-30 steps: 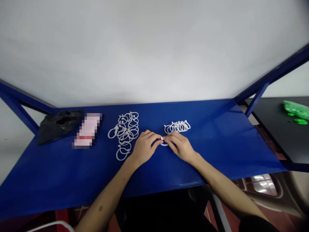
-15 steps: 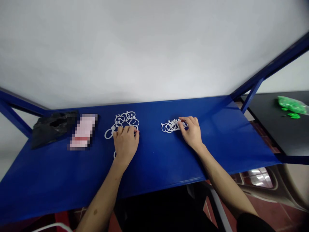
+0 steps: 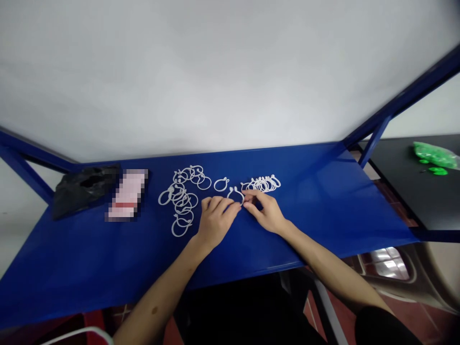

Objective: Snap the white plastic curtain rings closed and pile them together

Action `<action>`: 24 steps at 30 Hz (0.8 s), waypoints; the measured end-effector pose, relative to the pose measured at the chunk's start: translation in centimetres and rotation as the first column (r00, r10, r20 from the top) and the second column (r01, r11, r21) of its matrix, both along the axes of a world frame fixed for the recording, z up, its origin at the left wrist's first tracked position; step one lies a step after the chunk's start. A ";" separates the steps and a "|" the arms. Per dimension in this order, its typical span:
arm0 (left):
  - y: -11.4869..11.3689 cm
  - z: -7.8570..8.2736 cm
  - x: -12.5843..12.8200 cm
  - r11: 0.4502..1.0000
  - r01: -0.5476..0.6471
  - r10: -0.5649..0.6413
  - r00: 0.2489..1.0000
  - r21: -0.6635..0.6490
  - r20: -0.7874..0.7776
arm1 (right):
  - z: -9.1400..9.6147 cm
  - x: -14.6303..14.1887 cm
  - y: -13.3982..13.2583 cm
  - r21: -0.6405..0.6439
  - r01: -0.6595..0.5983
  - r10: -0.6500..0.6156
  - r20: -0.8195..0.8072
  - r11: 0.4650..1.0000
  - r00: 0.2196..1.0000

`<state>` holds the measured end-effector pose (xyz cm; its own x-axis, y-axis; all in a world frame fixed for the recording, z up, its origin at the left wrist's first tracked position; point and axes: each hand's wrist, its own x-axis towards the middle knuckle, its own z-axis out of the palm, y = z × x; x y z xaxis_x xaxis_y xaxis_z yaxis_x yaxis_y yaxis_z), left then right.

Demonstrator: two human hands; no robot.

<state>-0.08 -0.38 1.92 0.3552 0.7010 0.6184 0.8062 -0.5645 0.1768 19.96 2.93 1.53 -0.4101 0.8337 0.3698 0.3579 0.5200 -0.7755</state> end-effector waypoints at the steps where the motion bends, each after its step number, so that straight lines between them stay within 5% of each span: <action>1: -0.1 -0.1 0.2 1.000 0.023 -0.023 1.000 0.020 -0.014 | -0.2 -0.2 -0.1 -0.039 -0.002 0.001 -0.024 0.999 1.000; 6: -0.1 -0.2 0.7 0.996 0.038 -0.046 0.993 0.074 0.111 | -0.5 -0.6 -0.1 -0.152 0.040 -0.059 -0.124 0.988 0.991; 10: 0.3 0.1 0.1 0.985 -0.015 0.087 0.903 -0.172 0.421 | -0.4 -0.4 -0.2 -0.116 0.051 -0.065 -0.119 0.992 0.991; 15: 1.2 0.3 -0.8 0.796 0.226 0.174 0.802 -0.561 0.571 | -0.3 -0.4 -0.3 0.068 -0.039 0.044 -0.074 0.997 0.996; 18: 1.3 0.2 -0.7 0.756 0.285 0.197 0.759 -0.589 0.620 | -0.2 -0.4 -0.5 0.097 -0.118 0.127 -0.088 0.988 0.988; 24: 0.9 -0.2 -0.6 0.806 0.301 0.102 0.777 -0.509 0.621 | 0.2 -0.3 -1.1 0.090 -0.182 0.190 -0.084 0.979 0.978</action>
